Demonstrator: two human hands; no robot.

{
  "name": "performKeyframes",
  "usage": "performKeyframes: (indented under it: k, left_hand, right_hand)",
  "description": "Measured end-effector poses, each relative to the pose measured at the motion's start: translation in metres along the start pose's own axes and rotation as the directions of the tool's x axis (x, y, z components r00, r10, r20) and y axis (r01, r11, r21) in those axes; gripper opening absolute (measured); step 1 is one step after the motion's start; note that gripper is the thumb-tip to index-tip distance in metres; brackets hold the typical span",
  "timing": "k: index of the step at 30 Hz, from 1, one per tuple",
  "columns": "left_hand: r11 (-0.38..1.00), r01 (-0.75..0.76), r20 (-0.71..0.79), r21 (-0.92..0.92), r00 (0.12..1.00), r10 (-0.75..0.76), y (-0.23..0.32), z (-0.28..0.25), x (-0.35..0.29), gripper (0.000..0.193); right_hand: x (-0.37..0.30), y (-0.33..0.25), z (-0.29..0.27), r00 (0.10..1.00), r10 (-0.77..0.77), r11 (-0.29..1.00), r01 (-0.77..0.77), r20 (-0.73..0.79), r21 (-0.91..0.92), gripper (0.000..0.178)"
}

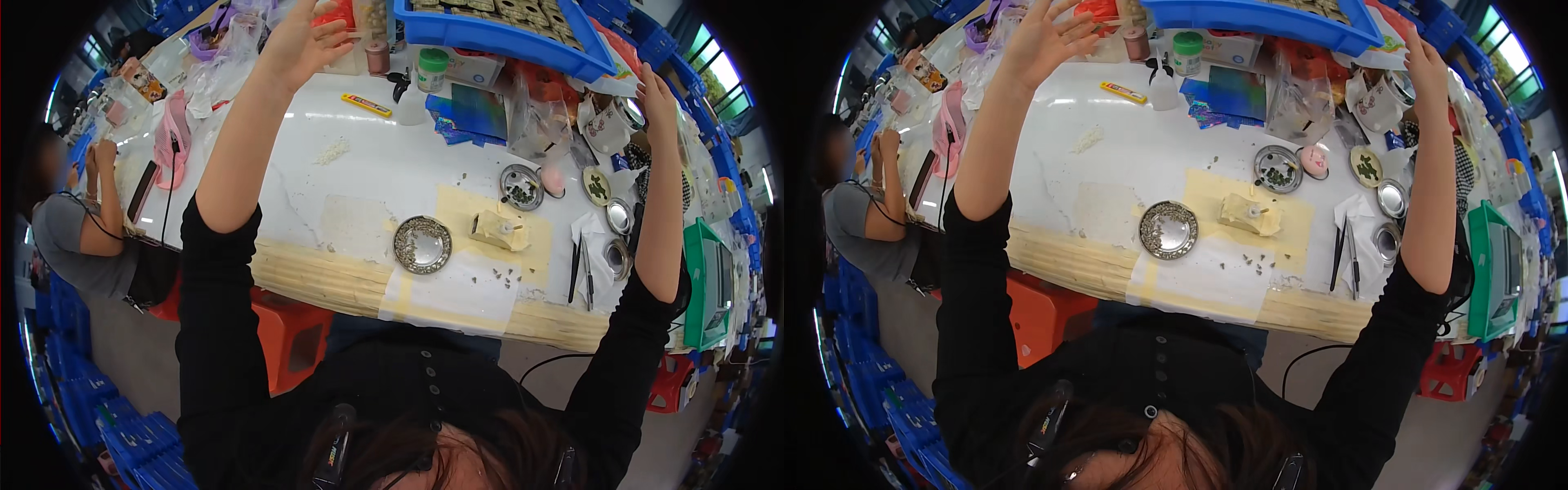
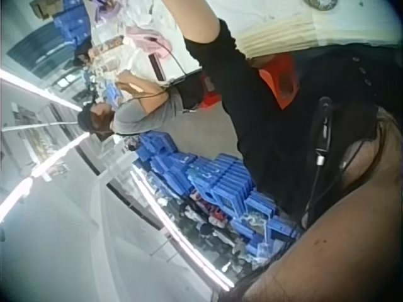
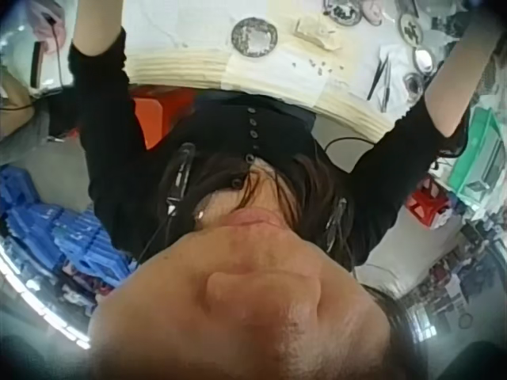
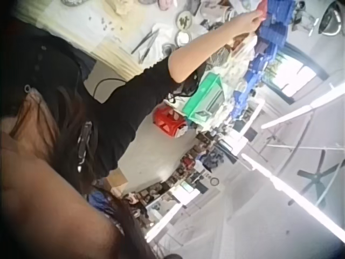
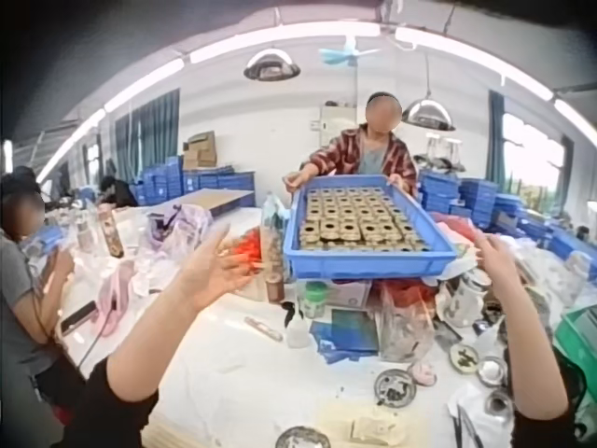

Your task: Assemble small plastic toy components and apply decorative holographic stickers.

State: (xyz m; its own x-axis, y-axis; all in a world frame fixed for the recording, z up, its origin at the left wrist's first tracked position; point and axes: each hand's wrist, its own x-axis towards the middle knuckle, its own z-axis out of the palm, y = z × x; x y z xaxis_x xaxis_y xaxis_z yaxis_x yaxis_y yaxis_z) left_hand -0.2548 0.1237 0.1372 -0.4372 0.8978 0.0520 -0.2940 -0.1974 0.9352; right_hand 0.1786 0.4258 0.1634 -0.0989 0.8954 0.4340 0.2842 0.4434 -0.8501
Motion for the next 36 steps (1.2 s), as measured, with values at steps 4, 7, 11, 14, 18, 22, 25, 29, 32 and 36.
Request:
performKeyframes:
  k: [4, 7, 11, 14, 18, 22, 25, 29, 32, 36]
  left_hand:
    - [0.993, 0.047, 0.033, 0.105, 0.998, -0.051, -0.009, 0.013, 0.044, 0.054]
    - [0.988, 0.053, -0.056, 0.143, 0.997, -0.045, -0.02, 0.042, 0.058, 0.05]
    - [0.968, 0.246, 0.39, 0.044, 0.888, -0.243, -0.032, -0.017, 0.123, 0.044]
    - [0.969, 0.082, -0.017, 0.232, 0.997, -0.08, -0.045, 0.053, 0.098, 0.068]
    - [0.977, 0.113, 0.045, 0.181, 0.991, -0.123, -0.051, 0.053, 0.101, 0.068]
    - [0.971, 0.206, 0.015, 0.125, 0.978, -0.209, -0.057, 0.056, 0.106, 0.066]
    - [0.976, 0.196, 0.007, 0.092, 0.98, -0.198, -0.061, 0.055, 0.107, 0.065]
    - [0.978, 0.185, 0.026, 0.095, 0.982, -0.188, -0.061, 0.055, 0.106, 0.064]
    - [0.98, 0.176, 0.037, 0.093, 0.983, -0.18, -0.062, 0.053, 0.106, 0.064]
    - [0.985, 0.152, 0.044, 0.079, 0.987, -0.156, -0.064, 0.051, 0.102, 0.064]
  right_hand:
    - [0.048, 0.025, 0.036, 0.981, 0.133, 0.991, -0.131, 0.138, -0.027, 0.062]
    - [0.062, 0.03, 0.045, 0.941, 0.204, 0.979, -0.191, 0.268, -0.076, 0.06]
    - [0.071, 0.027, 0.071, 0.941, 0.164, 0.986, -0.169, 0.295, -0.01, 0.057]
    - [0.078, 0.044, 0.058, 0.932, 0.217, 0.976, -0.2, 0.291, -0.087, 0.052]
    - [0.071, 0.043, 0.067, 0.904, 0.293, 0.956, -0.275, 0.311, -0.101, 0.049]
    - [0.078, 0.051, 0.064, 0.896, 0.314, 0.949, -0.292, 0.315, -0.116, 0.045]
    - [0.07, 0.041, 0.066, 0.898, 0.318, 0.948, -0.294, 0.304, -0.123, 0.043]
    - [0.066, 0.038, 0.068, 0.909, 0.313, 0.949, -0.291, 0.275, -0.117, 0.04]
    - [0.065, 0.039, 0.069, 0.914, 0.308, 0.95, -0.28, 0.264, -0.136, 0.038]
    - [0.074, 0.049, 0.066, 0.899, 0.295, 0.955, -0.267, 0.325, -0.128, 0.037]
